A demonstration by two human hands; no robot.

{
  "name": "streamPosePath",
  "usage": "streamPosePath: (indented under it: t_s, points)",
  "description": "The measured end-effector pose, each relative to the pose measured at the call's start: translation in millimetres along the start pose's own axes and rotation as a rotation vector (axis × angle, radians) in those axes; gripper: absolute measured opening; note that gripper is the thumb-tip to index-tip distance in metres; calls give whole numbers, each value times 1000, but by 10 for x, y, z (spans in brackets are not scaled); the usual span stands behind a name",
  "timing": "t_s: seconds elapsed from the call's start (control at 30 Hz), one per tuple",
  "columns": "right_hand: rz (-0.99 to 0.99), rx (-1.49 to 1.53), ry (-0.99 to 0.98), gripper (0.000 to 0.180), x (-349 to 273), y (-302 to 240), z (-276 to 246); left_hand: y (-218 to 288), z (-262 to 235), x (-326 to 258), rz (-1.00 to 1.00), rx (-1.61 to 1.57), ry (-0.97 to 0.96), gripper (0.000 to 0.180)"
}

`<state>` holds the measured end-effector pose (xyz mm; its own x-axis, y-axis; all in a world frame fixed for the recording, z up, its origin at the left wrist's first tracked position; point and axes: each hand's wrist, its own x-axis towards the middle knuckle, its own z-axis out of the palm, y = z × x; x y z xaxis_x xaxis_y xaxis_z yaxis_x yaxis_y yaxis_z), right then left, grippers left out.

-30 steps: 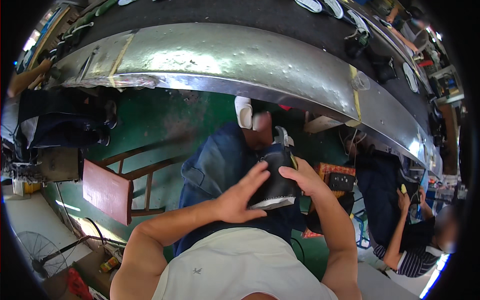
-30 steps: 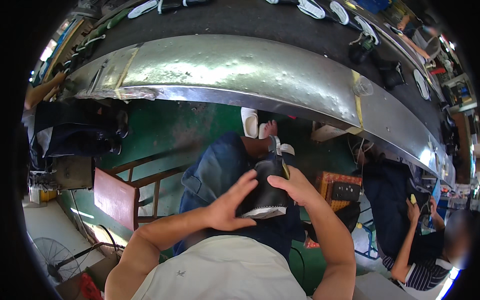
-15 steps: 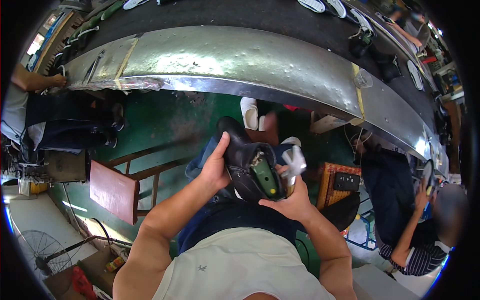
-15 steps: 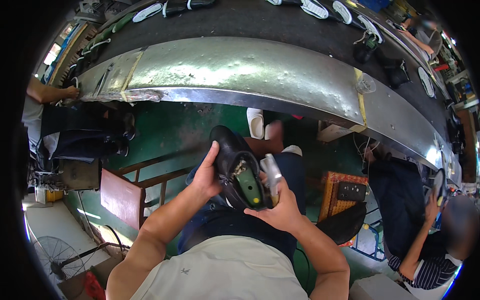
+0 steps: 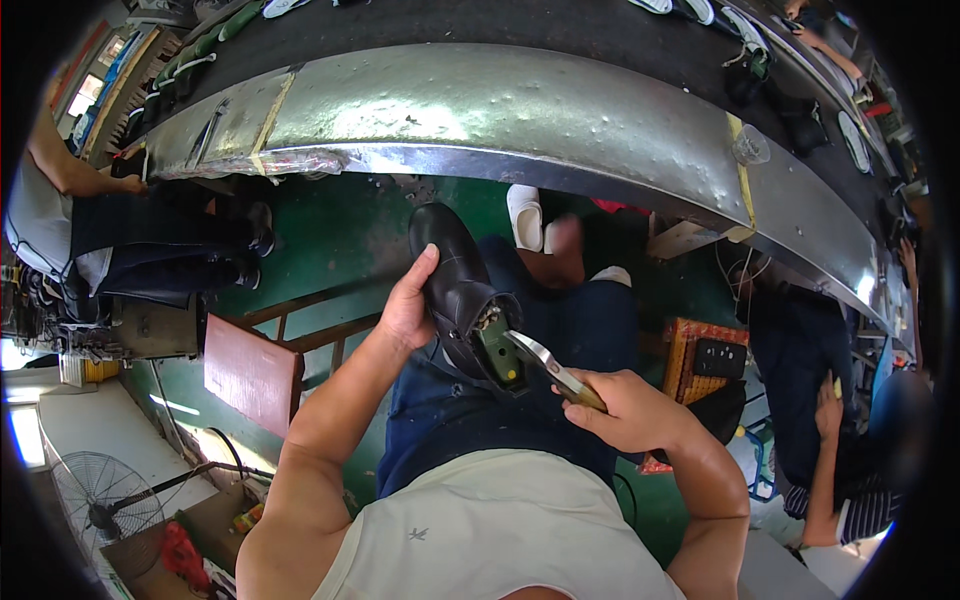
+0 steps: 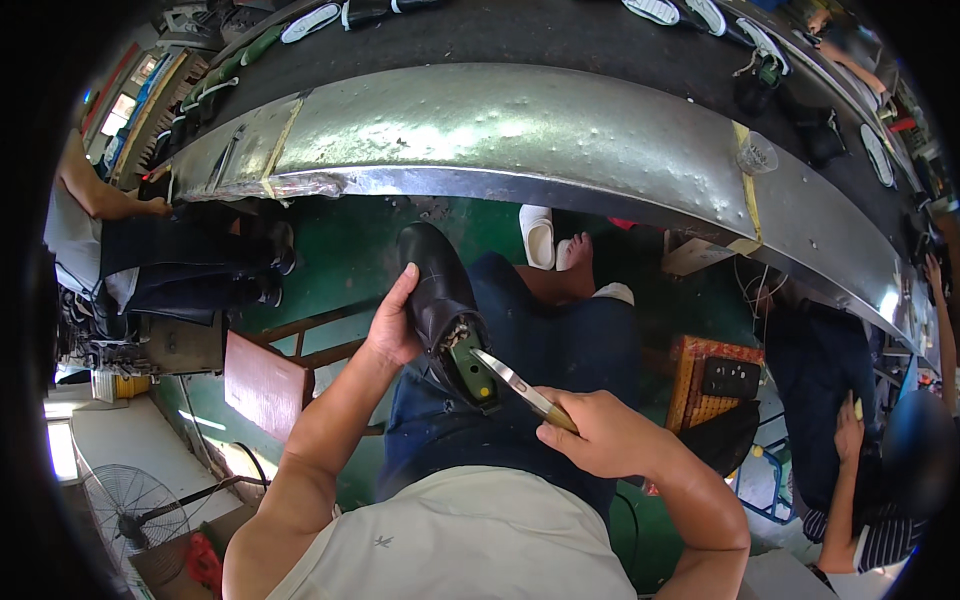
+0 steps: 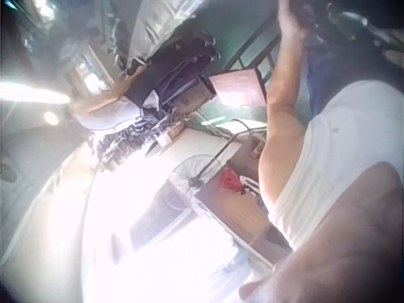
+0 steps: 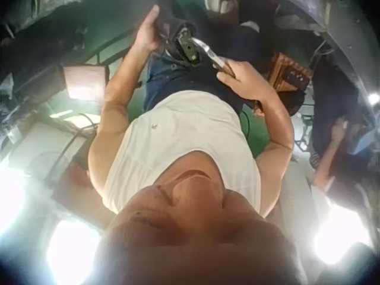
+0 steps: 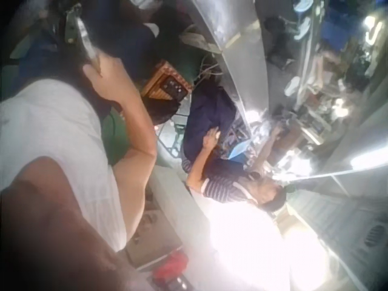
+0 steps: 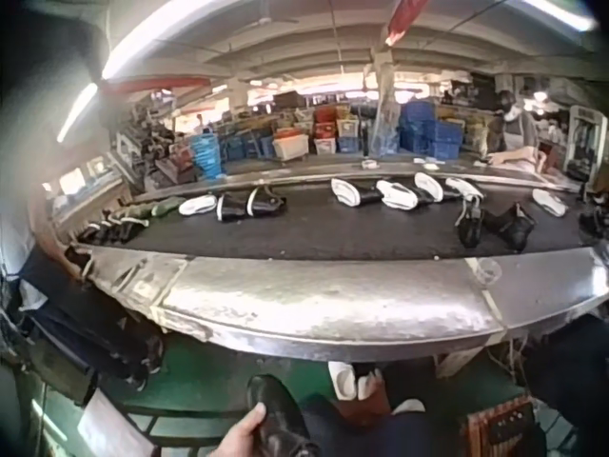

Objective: Finishing and trimming shoe soles and uppers using hand tools on a manufacturing line.

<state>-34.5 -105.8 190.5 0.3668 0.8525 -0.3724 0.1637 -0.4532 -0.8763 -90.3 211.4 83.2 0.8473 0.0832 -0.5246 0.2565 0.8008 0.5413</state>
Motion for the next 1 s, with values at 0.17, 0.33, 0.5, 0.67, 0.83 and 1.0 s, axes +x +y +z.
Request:
streamPosePath:
  t_s: [0.17, 0.33, 0.5, 0.67, 0.83, 1.0]
  points:
    - [110, 73, -280, 34, 317, 116, 13, 126, -179, -15, 74, 168, 75, 61]
    - [345, 338, -408, 34, 622, 211, 188, 206, -249, 61, 167, 431, 190, 65]
    - [300, 343, -262, 25, 908, 335, 437, 35, -595, 490, 126, 528, 352, 74]
    - [261, 358, -161, 22, 685, 485, 389, -109, -816, 803, -11, 416, 269, 65]
    - [293, -27, -130, 24, 437, 336, 295, -169, -656, 895, -36, 595, 227, 67]
    - [122, -252, 12, 33, 497, 377, 268, -93, -665, 766, -68, 482, 226, 67]
